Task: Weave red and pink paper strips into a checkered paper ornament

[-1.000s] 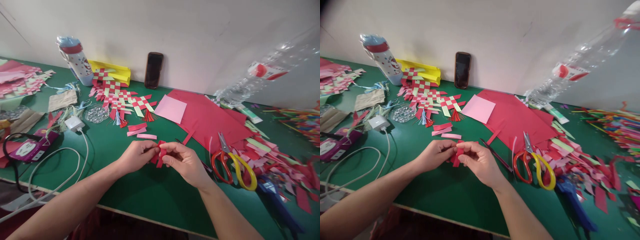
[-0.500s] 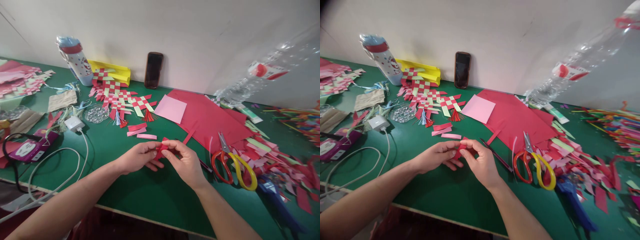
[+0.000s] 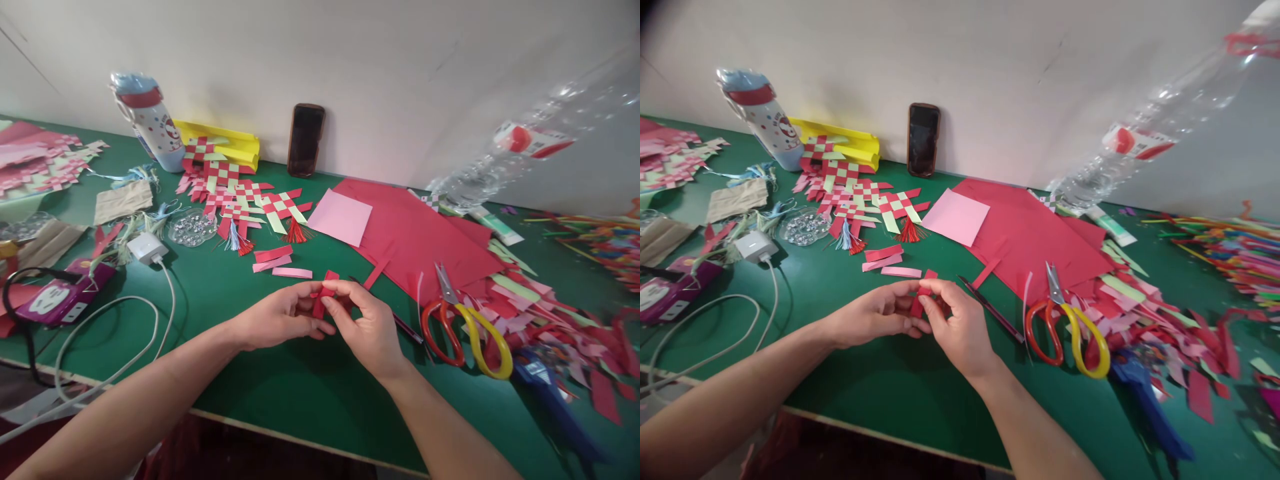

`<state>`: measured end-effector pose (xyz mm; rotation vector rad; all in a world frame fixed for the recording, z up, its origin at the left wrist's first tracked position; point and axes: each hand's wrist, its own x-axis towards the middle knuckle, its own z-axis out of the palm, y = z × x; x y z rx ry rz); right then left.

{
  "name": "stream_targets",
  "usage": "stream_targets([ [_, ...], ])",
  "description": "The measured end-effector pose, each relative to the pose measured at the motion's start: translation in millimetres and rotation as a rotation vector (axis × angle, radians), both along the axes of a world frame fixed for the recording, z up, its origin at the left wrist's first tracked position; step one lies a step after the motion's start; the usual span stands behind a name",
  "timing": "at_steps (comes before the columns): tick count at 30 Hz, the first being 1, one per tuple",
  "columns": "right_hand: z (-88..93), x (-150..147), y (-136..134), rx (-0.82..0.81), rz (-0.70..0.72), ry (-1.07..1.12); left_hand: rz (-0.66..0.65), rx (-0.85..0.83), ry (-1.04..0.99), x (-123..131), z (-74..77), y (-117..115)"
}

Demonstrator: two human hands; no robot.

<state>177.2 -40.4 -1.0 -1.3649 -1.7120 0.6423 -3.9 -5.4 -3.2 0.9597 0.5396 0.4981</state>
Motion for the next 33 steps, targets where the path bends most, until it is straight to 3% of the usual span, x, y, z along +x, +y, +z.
stream_targets([
  [9,-1.4,3.0,2.5,-0.017,-0.019,0.048,0.093,0.033,0.126,3.8,-5.0,1.9],
  [13,-2.9,13.1,9.4,-0.217,-0.044,0.234,0.125,0.19,0.234,3.4,-9.1,1.8],
  [17,1.9,15.1,11.5,-0.481,0.1,0.253,0.062,0.408,0.382,0.9,-10.5,-0.7],
  [20,7.1,11.9,10.9,-0.509,0.132,0.224,0.026,0.464,0.421,-0.5,-9.0,-2.0],
  [27,4.3,14.7,12.3,-0.333,-0.049,0.239,0.152,0.245,0.246,1.9,-7.6,-0.3],
  [33,0.2,14.8,10.2,-0.313,-0.067,0.318,0.173,0.119,0.222,3.7,-5.5,1.5],
])
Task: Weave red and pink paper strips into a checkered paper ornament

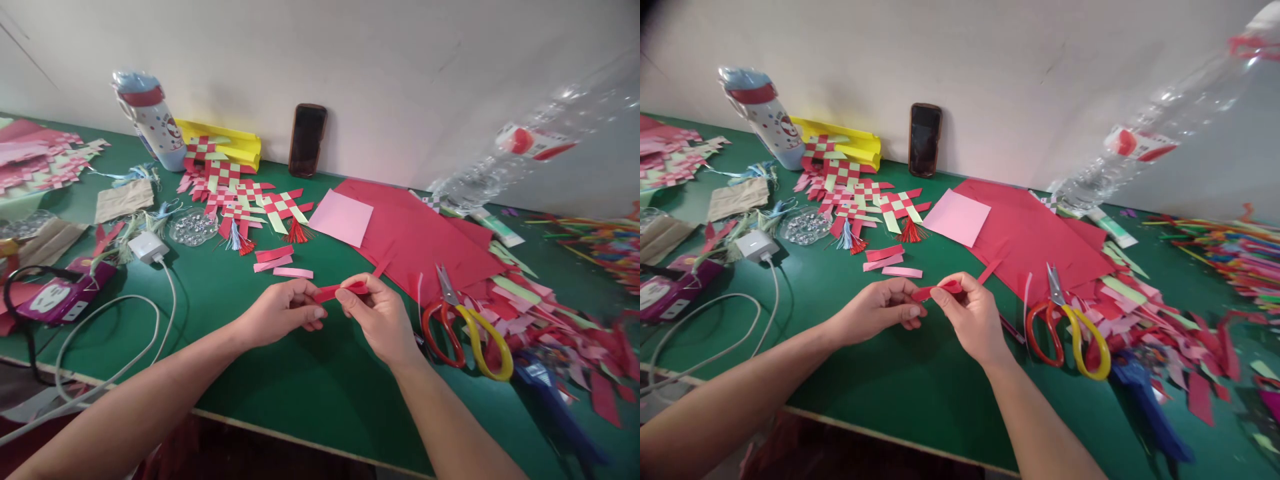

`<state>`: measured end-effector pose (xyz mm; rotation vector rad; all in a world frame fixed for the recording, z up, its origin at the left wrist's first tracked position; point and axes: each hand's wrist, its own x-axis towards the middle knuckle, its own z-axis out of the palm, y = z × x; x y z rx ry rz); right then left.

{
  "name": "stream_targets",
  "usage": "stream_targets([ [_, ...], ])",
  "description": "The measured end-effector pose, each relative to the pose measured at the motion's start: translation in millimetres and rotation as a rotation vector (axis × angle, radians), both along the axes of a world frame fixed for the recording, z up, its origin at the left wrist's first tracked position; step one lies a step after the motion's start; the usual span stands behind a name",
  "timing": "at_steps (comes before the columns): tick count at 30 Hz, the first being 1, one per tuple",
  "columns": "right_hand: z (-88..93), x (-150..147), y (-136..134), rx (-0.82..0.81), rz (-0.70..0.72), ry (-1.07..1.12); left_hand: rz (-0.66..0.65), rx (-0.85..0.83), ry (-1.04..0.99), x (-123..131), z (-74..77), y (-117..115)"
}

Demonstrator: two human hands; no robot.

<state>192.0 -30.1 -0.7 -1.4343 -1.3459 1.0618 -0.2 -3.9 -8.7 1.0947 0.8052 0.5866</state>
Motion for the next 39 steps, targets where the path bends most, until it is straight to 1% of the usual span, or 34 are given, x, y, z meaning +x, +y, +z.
stream_targets([
  [7,2.1,-3.7,-2.3,0.02,0.015,-0.004,0.05,-0.016,0.014,-0.7,-1.5,-0.2],
  [11,4.6,-5.6,-2.6,0.015,0.028,0.001,0.074,-0.004,0.022,-0.2,-1.9,-0.5],
  [15,7.0,-7.3,-2.6,0.05,0.026,-0.01,0.087,0.015,0.027,0.2,-1.3,-0.4],
  [26,8.0,-8.7,-2.6,0.082,0.025,-0.054,0.082,0.087,0.055,-1.4,-0.4,0.2],
  [39,7.9,-9.3,-3.6,0.063,0.043,-0.041,0.088,0.163,0.114,-2.6,0.0,-1.2],
])
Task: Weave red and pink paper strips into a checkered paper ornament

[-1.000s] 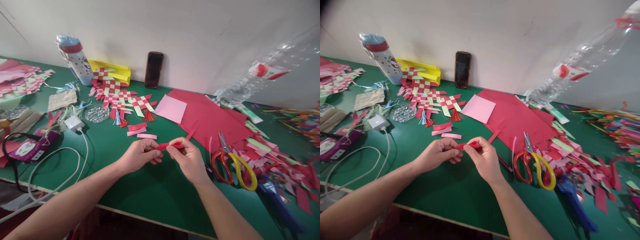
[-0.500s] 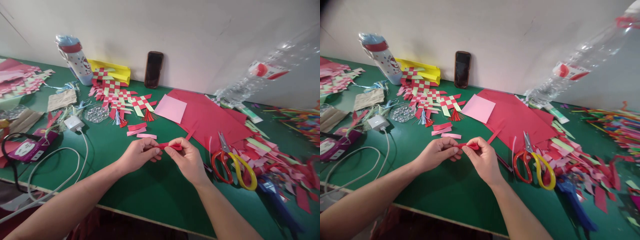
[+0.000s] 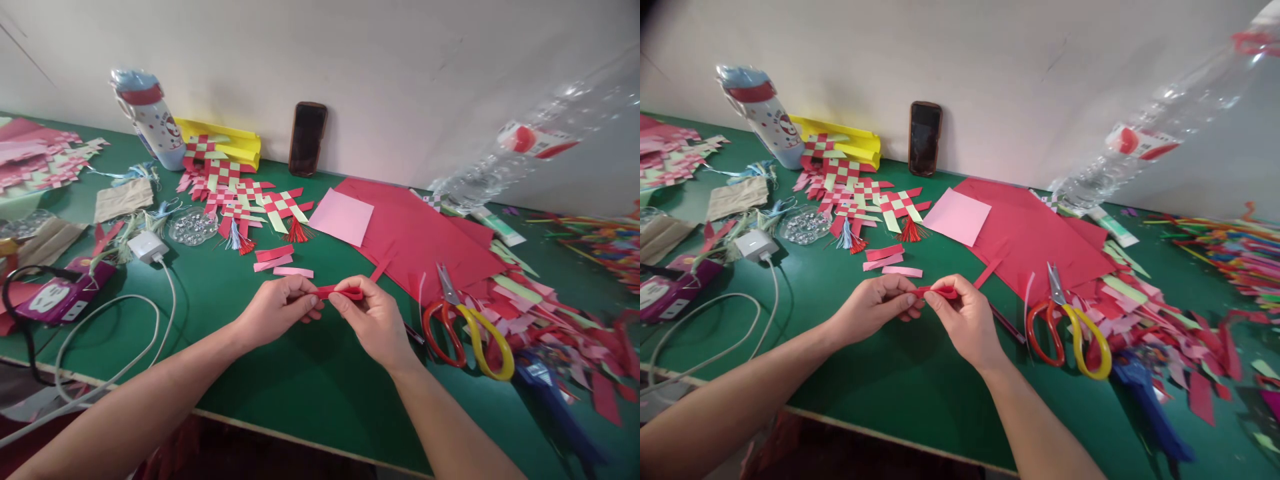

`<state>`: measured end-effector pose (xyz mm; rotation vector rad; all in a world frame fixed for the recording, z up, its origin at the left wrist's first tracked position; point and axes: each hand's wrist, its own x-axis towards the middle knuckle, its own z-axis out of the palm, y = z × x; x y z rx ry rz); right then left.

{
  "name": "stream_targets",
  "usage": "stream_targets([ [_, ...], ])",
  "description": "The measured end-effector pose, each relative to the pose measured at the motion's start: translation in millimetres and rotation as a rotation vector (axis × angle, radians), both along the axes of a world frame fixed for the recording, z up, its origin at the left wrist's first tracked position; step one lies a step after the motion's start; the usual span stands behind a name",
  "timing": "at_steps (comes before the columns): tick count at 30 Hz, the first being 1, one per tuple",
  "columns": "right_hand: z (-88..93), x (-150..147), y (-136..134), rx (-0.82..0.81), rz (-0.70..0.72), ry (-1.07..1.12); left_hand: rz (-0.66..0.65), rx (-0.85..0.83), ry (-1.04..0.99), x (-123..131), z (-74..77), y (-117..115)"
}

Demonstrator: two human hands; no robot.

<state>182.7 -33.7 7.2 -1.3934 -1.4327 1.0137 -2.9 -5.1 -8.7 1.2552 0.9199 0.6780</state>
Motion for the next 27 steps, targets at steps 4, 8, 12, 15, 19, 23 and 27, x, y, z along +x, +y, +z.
stream_targets([
  [4,-2.6,1.1,-0.3,0.006,0.013,-0.011,-0.001,0.015,-0.002,0.6,0.4,0.0],
  [8,-5.7,0.6,0.2,0.011,0.037,-0.011,-0.02,-0.003,-0.025,0.8,1.7,1.1],
  [12,-5.1,-2.0,0.1,-0.032,0.092,0.037,-0.04,-0.041,-0.051,0.2,2.6,2.3],
  [15,-4.0,-2.3,-0.1,-0.061,0.132,0.025,-0.045,-0.065,-0.067,0.1,2.2,2.5],
  [19,-4.6,4.5,1.5,-0.052,0.055,-0.026,-0.027,-0.081,-0.064,0.0,1.5,2.8],
  [23,-5.6,13.1,4.4,-0.068,-0.041,-0.033,0.002,-0.08,-0.058,-0.4,1.8,2.9],
  [27,-5.8,14.3,5.6,-0.043,-0.047,-0.049,0.02,-0.075,-0.051,-0.4,2.9,2.1],
])
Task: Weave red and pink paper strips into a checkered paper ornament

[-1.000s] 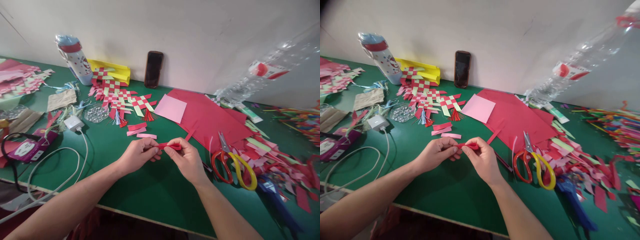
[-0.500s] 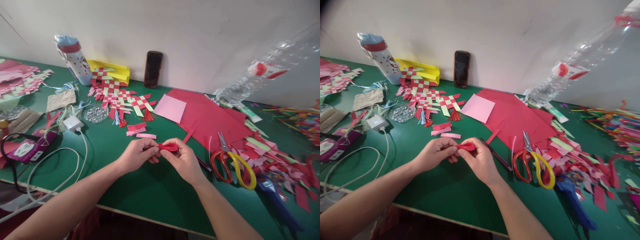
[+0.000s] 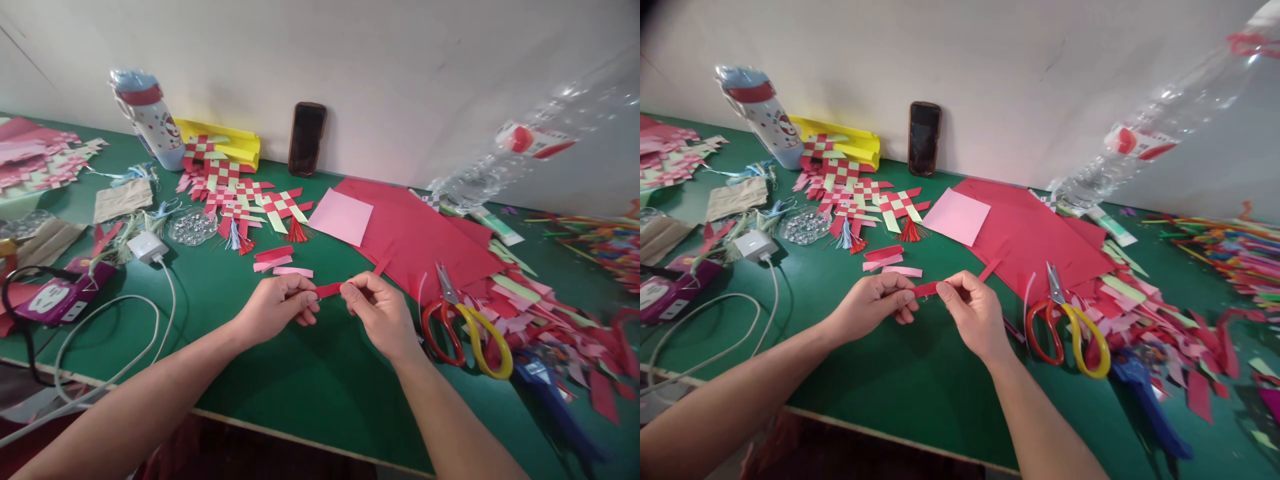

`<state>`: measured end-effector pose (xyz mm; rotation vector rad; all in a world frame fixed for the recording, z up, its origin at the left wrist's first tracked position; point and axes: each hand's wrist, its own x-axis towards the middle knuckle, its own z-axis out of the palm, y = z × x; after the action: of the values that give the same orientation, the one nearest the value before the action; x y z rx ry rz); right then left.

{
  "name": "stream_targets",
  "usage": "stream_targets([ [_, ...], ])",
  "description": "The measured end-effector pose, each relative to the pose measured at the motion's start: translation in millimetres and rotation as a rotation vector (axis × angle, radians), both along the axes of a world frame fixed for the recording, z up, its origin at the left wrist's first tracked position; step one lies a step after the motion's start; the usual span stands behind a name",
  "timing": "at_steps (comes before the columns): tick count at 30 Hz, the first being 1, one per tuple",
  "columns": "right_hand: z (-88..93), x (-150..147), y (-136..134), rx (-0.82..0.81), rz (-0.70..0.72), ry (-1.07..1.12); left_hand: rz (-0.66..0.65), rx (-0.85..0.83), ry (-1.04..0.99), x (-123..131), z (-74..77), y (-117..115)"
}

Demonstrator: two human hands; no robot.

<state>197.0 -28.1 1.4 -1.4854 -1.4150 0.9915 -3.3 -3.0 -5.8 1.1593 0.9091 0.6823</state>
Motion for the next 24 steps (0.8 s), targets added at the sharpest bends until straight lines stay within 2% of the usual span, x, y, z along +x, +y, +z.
stream_targets([
  [3,0.7,-1.2,0.2,0.032,0.018,0.004,-0.001,-0.001,0.007,-0.2,0.7,-0.4],
  [8,2.5,-1.7,0.4,-0.012,0.052,0.075,-0.009,-0.008,0.001,-0.6,1.7,1.0],
  [15,1.2,-12.9,-2.2,-0.067,0.242,0.046,-0.073,-0.025,-0.02,-0.7,4.4,1.0],
  [24,2.8,-1.4,-0.5,-0.049,0.101,-0.016,-0.06,-0.005,0.008,-0.6,3.3,1.4],
])
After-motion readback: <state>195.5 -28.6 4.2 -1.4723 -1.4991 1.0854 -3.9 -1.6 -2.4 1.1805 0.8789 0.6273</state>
